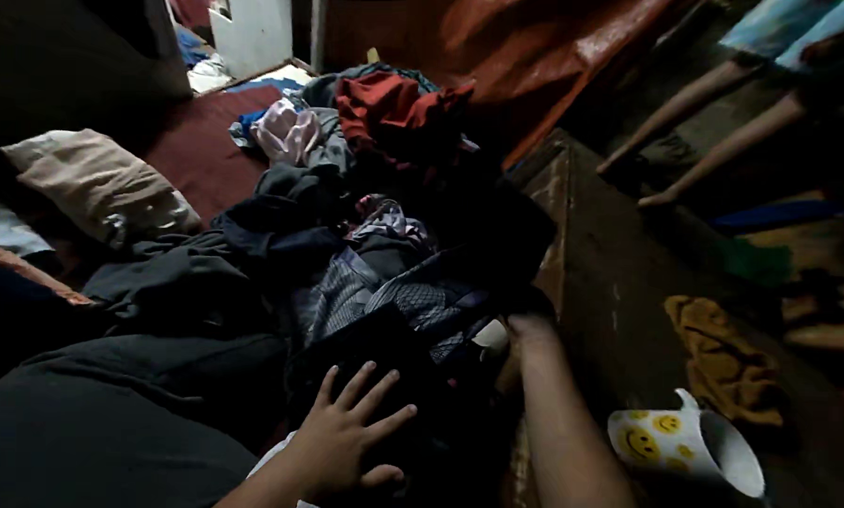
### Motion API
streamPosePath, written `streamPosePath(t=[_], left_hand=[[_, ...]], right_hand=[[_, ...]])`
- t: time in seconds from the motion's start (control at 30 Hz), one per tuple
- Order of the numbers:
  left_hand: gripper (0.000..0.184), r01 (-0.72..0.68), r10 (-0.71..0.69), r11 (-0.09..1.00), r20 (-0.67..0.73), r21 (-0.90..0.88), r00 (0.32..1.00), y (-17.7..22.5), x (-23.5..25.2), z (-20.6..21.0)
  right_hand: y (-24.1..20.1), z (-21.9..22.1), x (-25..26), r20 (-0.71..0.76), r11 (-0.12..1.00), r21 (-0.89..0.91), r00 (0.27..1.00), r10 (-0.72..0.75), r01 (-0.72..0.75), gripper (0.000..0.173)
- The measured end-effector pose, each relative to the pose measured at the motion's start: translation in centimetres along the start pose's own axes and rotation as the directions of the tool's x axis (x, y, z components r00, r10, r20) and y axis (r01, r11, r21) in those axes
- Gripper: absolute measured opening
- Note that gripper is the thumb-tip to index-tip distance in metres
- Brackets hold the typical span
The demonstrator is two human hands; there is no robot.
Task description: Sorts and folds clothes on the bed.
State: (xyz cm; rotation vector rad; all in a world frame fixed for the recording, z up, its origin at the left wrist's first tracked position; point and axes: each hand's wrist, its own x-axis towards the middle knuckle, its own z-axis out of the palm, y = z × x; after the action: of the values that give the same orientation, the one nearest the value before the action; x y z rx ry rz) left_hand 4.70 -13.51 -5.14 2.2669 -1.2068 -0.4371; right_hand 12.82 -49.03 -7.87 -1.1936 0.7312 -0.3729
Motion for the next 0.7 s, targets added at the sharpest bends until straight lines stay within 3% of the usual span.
streamPosePath(t=[0.07,0.13,0.23,0.33,0.43,0.53,0.57,0.63,0.7], left_hand=[[0.066,-0.025,0.027,0.999,-0.047,0.041,0.999,0.0,-0.1,0.4],[0.065,-0.025,0.03,0.997,-0.074,0.07,0.997,0.0,-0.4,0.4],[0.065,-0.027,0.04,0.994,-0.121,0.102,0.992,0.1,-0.7,0.6],[0.063,0.002,0.011,0.996,-0.145,0.092,0.989,0.2,-0.7,0.6],[0.064,0.088,-0.07,0.994,-0.23,0.068,0.971,0.2,-0.7,1.2],[0.07,0.257,-0.248,0.966,-0.396,-0.032,0.884,-0.9,-0.1,1.0],[0.074,0.333,-0.351,0.936,-0.378,-0.115,0.856,-1.5,0.4,0.3],[0.087,0.504,-0.566,0.811,-0.182,-0.298,0.804,-3.0,1.8,-1.9],[0.078,0.589,-0.639,0.702,0.011,-0.4,0.769,-4.7,3.3,-3.8]], right_hand=[[0.1,0.0,-0.4,-0.119,0.976,0.216,0.992,0.037,-0.011,0.022],[-1.1,1.5,-0.8,-0.189,0.965,0.261,0.979,0.071,-0.019,0.026],[-2.6,3.3,-0.5,-0.196,0.987,0.147,0.98,-0.032,0.062,0.046],[-2.1,3.9,0.8,-0.157,0.993,-0.072,0.982,-0.1,0.09,0.051],[0.7,2.7,1.5,-0.107,0.972,-0.23,0.994,0.021,-0.045,0.057],[2.5,1.5,-0.6,-0.011,0.954,-0.272,0.991,0.131,-0.129,0.054],[2.9,1.2,-1.7,0.03,0.941,-0.313,0.988,0.148,-0.132,0.059],[3.7,1.1,-3.9,0.105,0.925,-0.367,0.984,0.146,-0.098,0.069],[4.0,1.8,-6.2,0.184,0.918,-0.394,0.974,0.134,-0.052,0.074]])
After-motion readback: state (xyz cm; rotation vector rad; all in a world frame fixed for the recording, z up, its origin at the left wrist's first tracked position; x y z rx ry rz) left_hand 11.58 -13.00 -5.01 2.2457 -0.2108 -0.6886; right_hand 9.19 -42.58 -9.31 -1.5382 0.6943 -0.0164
